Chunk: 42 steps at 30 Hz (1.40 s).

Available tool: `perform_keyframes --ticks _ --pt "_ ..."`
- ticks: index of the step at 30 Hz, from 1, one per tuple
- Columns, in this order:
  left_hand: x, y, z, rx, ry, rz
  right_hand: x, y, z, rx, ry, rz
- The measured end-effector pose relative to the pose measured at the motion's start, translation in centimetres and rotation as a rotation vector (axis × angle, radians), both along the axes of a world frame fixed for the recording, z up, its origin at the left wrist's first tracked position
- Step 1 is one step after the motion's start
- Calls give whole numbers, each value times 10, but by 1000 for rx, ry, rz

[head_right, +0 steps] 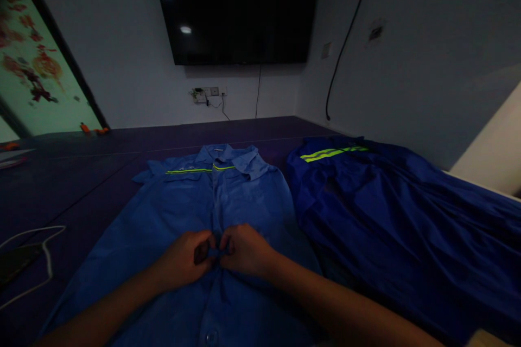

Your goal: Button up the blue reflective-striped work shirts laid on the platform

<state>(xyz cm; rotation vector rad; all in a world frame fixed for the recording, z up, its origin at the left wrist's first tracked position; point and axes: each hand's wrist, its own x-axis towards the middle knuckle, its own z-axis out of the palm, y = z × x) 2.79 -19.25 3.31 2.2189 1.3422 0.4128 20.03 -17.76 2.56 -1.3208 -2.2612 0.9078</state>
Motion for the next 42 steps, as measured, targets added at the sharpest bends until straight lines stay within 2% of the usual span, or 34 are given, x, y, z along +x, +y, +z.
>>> perform_keyframes --ticks 6,9,12,15,17,20,24,26,32,36,42 --pt "-2 0 2 58 -9 -19 2 1 -3 -2 5 17" --pt "0 -8 4 72 -22 -92 2 1 -3 16 -7 11" --pt "4 -20 4 2 2 -191 1 0 -2 56 -28 -16" --pt "8 -30 4 -91 73 -169 1 -2 -1 102 -64 -50" --pt "8 -32 6 -159 94 -131 1 -3 -1 91 -41 -17" --pt "6 -30 10 -312 39 -114 -1 -5 0 23 111 15" --pt "2 -26 16 -525 -120 -139 -4 -8 8 -111 382 -161" --pt "1 -23 18 -593 -175 -108 -5 -8 12 -122 508 -211" --pt "-5 -2 14 -533 -230 90 -2 0 16 -58 760 -214" --pt "-11 11 10 -514 -309 134 -1 -1 14 3 685 -211" --pt "-17 15 10 -616 -310 135 -6 -11 4 -80 389 8"
